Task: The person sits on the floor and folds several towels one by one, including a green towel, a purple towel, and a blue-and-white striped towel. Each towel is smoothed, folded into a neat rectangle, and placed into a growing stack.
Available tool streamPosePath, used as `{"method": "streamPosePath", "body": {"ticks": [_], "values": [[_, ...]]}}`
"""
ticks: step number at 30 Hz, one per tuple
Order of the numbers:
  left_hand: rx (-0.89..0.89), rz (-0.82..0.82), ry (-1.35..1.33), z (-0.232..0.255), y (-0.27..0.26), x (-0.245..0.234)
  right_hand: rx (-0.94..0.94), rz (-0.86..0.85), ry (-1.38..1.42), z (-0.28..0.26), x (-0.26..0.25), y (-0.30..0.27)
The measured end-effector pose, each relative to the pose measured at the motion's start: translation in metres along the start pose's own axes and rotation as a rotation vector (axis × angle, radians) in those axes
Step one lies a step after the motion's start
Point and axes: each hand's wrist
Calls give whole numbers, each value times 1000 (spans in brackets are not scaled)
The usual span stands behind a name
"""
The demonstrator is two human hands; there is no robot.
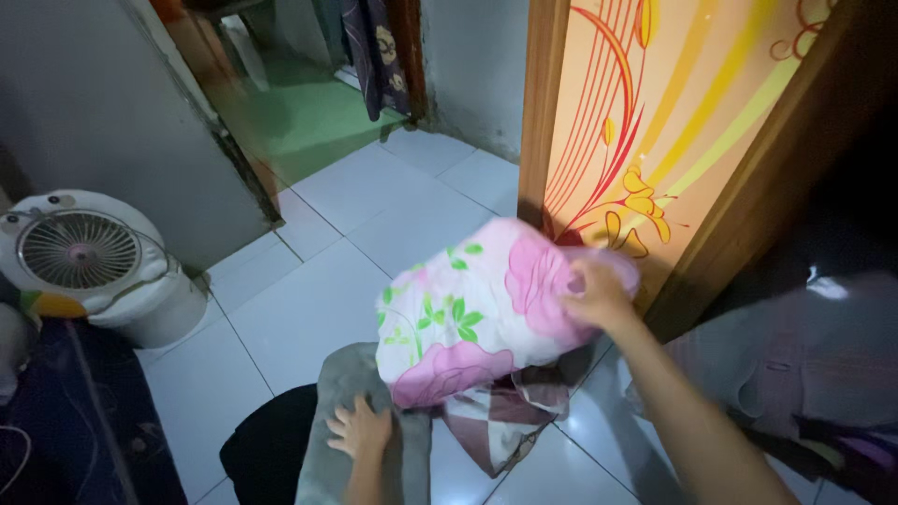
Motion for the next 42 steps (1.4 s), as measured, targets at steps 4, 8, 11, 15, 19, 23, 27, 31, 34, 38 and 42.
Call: {"method": "streamPosePath", "body": {"ticks": [4, 8, 11, 15, 19, 23, 27, 31, 34, 38, 42], "values": [[265, -79, 390, -40, -1, 13, 107, -422, 109, 14, 89, -57], [230, 191, 281, -27, 30, -36, -1, -680, 273, 4, 134, -93], [446, 642, -170, -14, 44, -124, 102, -755, 328, -17, 129, -106], [712, 772, -837, 27, 22, -243, 240, -759, 586, -68, 102, -89], [699, 157, -2096, 98, -15, -298, 41, -611, 973, -142, 76, -58], [823, -25, -1704, 165, -41, -302, 87, -436, 1266, -193, 43, -37], [1279, 430, -804, 179, -77, -266, 507, -330, 1672, -212, 22, 3], [1068, 299, -791, 164, -95, -220, 380, -279, 1334, -201, -17, 45], [797, 133, -983, 158, -64, -208, 228, -350, 1107, -201, -37, 61], [1151, -102, -1218, 165, -24, -180, -52, -547, 931, -206, -32, 60], [814, -168, -1298, 166, 47, -160, 187, -247, 392, -174, -9, 92]]}}
Point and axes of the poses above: each hand's wrist, its own y-axis towards the middle knuckle, its own x-axis out of the palm, z = x × y, and after that the axes turned 3 degrees about -z, right-handed
